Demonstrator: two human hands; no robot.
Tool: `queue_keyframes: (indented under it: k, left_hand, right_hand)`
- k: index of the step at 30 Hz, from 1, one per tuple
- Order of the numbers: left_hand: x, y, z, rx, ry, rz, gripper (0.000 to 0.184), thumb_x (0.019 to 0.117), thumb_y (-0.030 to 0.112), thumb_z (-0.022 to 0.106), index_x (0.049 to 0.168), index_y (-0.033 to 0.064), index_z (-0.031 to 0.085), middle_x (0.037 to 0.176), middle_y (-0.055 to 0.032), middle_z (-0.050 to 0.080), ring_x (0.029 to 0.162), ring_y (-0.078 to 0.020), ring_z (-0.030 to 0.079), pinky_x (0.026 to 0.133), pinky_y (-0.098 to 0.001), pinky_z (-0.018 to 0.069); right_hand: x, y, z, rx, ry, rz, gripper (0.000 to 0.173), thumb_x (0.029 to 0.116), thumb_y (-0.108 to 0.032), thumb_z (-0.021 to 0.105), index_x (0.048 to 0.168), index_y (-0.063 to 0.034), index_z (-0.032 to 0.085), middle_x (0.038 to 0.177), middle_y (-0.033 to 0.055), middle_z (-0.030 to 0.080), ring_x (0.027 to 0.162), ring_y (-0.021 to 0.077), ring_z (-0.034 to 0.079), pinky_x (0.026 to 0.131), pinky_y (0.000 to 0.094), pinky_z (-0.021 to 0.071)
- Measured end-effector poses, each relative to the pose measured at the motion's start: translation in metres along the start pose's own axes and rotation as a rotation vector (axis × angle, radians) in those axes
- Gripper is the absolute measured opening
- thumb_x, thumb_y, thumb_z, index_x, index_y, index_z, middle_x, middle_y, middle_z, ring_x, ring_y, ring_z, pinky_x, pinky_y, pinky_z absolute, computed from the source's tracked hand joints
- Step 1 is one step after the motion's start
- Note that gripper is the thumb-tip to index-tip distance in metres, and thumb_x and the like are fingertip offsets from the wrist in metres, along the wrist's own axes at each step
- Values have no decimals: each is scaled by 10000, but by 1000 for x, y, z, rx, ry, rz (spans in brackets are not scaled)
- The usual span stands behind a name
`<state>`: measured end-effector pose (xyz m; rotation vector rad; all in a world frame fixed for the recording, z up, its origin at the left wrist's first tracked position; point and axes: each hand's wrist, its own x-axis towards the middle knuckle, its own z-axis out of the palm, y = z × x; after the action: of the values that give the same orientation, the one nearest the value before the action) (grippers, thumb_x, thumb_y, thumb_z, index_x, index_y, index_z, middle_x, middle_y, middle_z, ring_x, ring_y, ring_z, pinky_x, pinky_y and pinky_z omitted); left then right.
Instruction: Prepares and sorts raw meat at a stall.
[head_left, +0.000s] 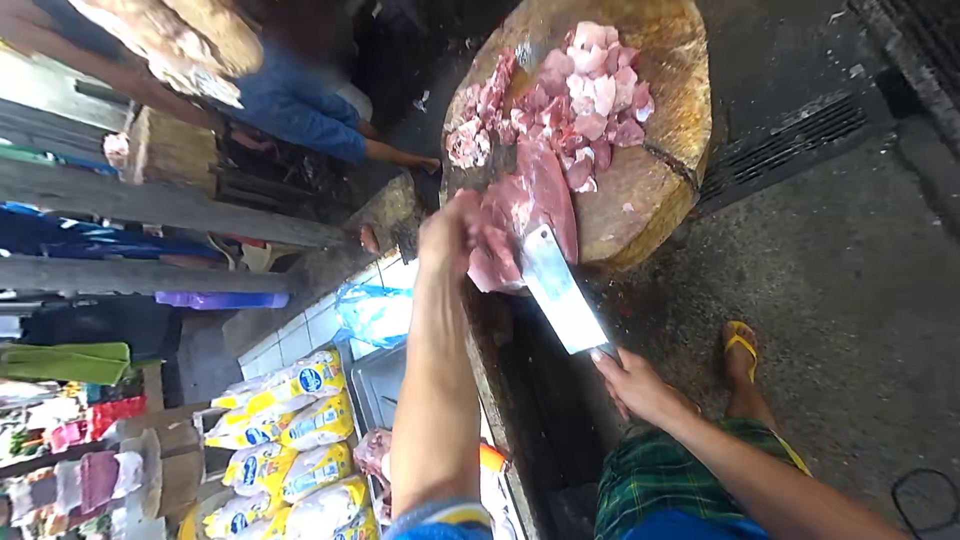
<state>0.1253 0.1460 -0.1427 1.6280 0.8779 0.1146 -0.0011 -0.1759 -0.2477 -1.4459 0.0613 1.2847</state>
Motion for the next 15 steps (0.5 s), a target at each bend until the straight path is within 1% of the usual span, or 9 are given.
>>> queue_keyframes:
  k: [1, 3, 4, 5, 7, 9, 10, 13, 15]
  left_hand:
    - [-7, -5, -22, -117, 20, -2, 206, 1015, 274, 567, 1104, 132, 687, 697, 54, 557, 544, -42, 479, 509, -207, 427]
    - [-24, -27, -56, -250, 59, -30, 167, 1017, 224, 482, 1015, 168, 639, 690, 62, 565, 523, -17, 479, 489, -169, 417]
    - [-32, -38, -62, -301, 76, -40, 184, 1010, 197, 463, 950, 166, 634, 686, 52, 581, 521, -23, 486, 490, -173, 420]
    - [-37, -46, -64, -341, 82, -40, 193, 1006, 181, 454, 923, 162, 627, 694, 42, 592, 524, -27, 494, 490, -174, 424]
    - [-42, -45, -54, -348, 79, -4, 176, 1012, 171, 469, 958, 145, 634, 712, 26, 616, 535, -32, 524, 493, -177, 444]
    - [-48, -28, -34, -222, 56, 66, 170, 1019, 156, 512, 1091, 86, 648, 746, -6, 646, 569, -59, 564, 518, -206, 481]
    - [-50, -17, -22, -133, 28, 101, 170, 1013, 143, 533, 1102, 57, 650, 761, -25, 671, 591, -79, 594, 537, -228, 507]
    - [-40, 4, 12, 83, -53, 153, 117, 972, 98, 600, 1036, 4, 626, 753, -58, 666, 638, -154, 637, 605, -331, 567]
    - [-24, 10, 23, 145, -84, 156, 136, 957, 96, 619, 1034, -15, 629, 748, -77, 676, 635, -173, 649, 604, -343, 571]
  right_hand:
    - [-5, -4, -4, 22, 38, -15, 476, 1078, -520, 449, 1190, -80, 590, 635, 35, 536, 470, 160, 549, 475, 349, 533]
    - [-2, -24, -9, 63, 100, -58, 447, 1089, -483, 446, 1156, -64, 589, 622, 29, 527, 458, 156, 541, 465, 340, 530]
    - [7, -39, -10, 76, 106, -81, 440, 1095, -464, 444, 1146, -49, 584, 617, 33, 526, 454, 157, 539, 464, 337, 531]
    - [21, -56, -8, 79, 97, -103, 443, 1099, -459, 439, 1134, -40, 579, 619, 39, 526, 456, 157, 541, 468, 331, 535]
    - [56, -84, -2, 68, 70, -132, 500, 1085, -517, 433, 1133, -43, 580, 621, 55, 530, 460, 163, 550, 474, 332, 541]
    - [85, -98, 7, 34, 44, -142, 569, 1057, -603, 420, 1168, -68, 578, 628, 66, 527, 455, 177, 551, 463, 352, 543]
    - [94, -100, 12, 17, 37, -139, 591, 1045, -630, 418, 1165, -75, 582, 624, 70, 524, 446, 183, 544, 451, 360, 536]
    - [98, -81, 26, 3, 3, -108, 610, 1024, -676, 415, 1095, -90, 571, 585, 52, 483, 414, 178, 512, 421, 363, 520]
    - [80, -54, 30, -6, -14, -87, 570, 1046, -621, 432, 1070, -69, 573, 580, 48, 496, 411, 173, 518, 420, 357, 524]
